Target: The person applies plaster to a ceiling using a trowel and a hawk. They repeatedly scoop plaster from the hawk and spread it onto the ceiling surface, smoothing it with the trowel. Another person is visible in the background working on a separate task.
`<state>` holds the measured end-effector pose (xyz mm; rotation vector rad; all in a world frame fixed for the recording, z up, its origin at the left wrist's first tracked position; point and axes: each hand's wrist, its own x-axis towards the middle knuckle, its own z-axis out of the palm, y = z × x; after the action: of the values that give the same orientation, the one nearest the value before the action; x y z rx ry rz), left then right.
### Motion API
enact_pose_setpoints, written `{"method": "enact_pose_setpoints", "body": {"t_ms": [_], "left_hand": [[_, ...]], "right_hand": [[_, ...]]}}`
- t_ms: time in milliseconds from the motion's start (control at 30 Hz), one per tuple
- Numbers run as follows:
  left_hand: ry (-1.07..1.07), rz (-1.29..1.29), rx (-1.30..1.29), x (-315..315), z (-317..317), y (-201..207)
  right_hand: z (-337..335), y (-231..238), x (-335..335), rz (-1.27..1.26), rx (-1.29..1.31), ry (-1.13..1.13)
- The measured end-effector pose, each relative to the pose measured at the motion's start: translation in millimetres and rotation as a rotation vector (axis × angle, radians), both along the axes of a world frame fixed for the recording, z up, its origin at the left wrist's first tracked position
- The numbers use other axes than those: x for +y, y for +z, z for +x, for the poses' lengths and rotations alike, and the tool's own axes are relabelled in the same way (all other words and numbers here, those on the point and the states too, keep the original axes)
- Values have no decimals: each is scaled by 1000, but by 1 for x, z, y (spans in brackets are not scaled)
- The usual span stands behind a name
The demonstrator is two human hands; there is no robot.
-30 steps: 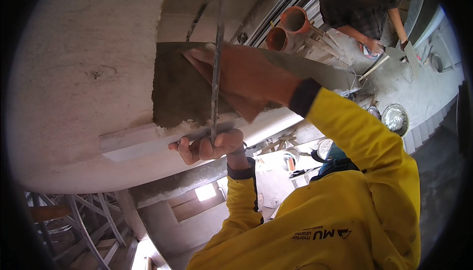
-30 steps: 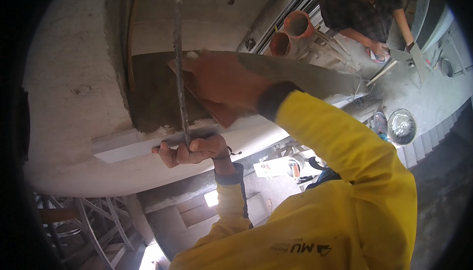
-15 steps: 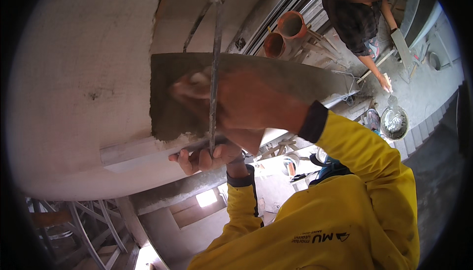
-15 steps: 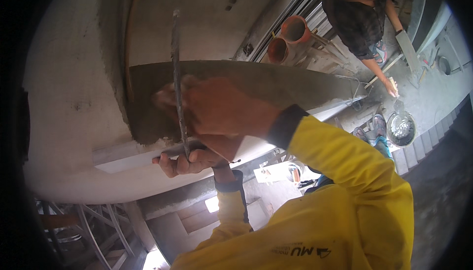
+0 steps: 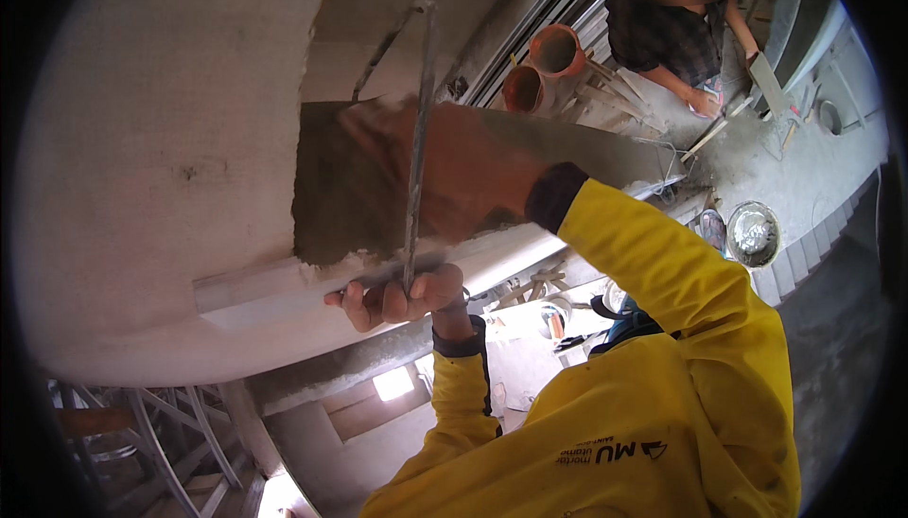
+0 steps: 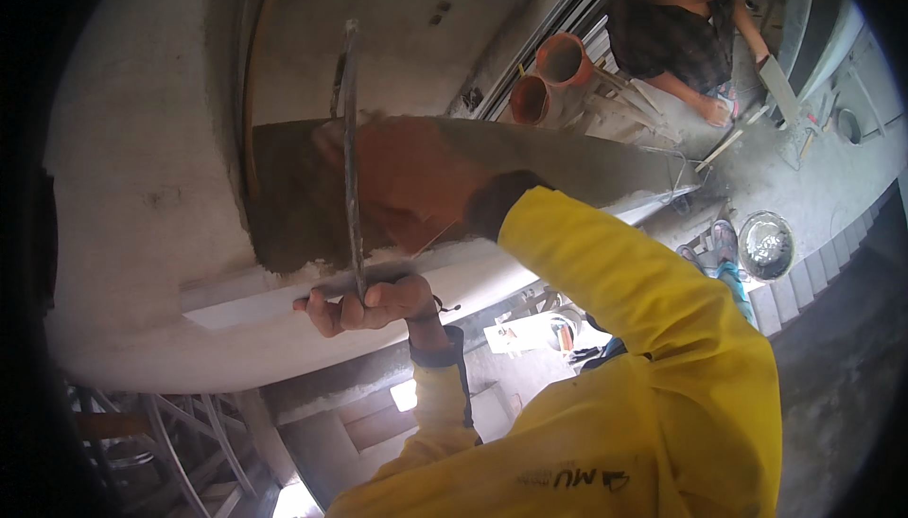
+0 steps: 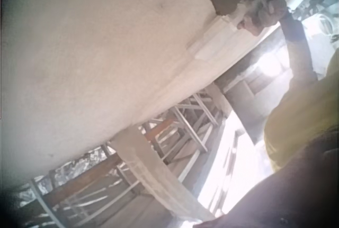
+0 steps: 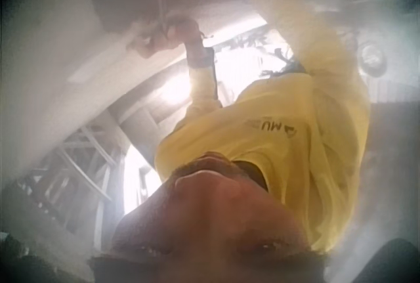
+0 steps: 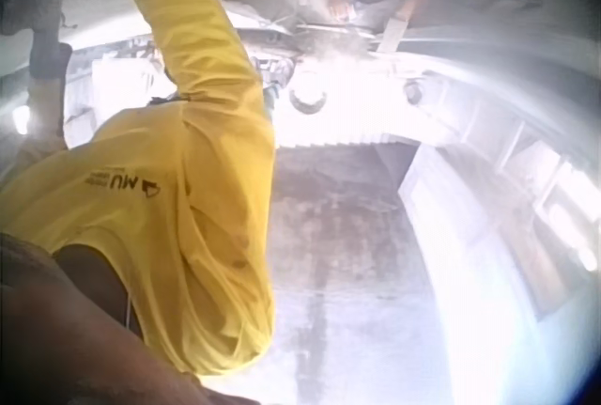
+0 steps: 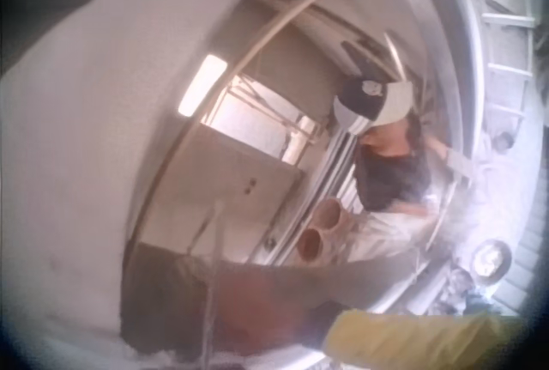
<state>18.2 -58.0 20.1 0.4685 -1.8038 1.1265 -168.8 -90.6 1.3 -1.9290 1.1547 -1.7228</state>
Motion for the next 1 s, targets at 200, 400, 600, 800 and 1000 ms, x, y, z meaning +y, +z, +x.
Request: {"method": "enact_pose_setpoints", "body": {"t_ms": [200, 400, 600, 800, 1000], "left_hand": [[13, -4, 40, 0, -5, -6], [-9, 8, 6, -5, -6, -8], [13, -28, -23, 3, 1, 1], [33, -13, -42, 5, -4, 2], [-3, -41, -30, -2, -5, -1]], "right_hand": [[19, -25, 10, 163, -98, 2], [-5, -28, 1, 105, 74, -7], [13, -32, 41, -74, 51, -46], [17, -19, 19, 10, 0, 54], [9, -7, 23, -132, -126, 89]]}}
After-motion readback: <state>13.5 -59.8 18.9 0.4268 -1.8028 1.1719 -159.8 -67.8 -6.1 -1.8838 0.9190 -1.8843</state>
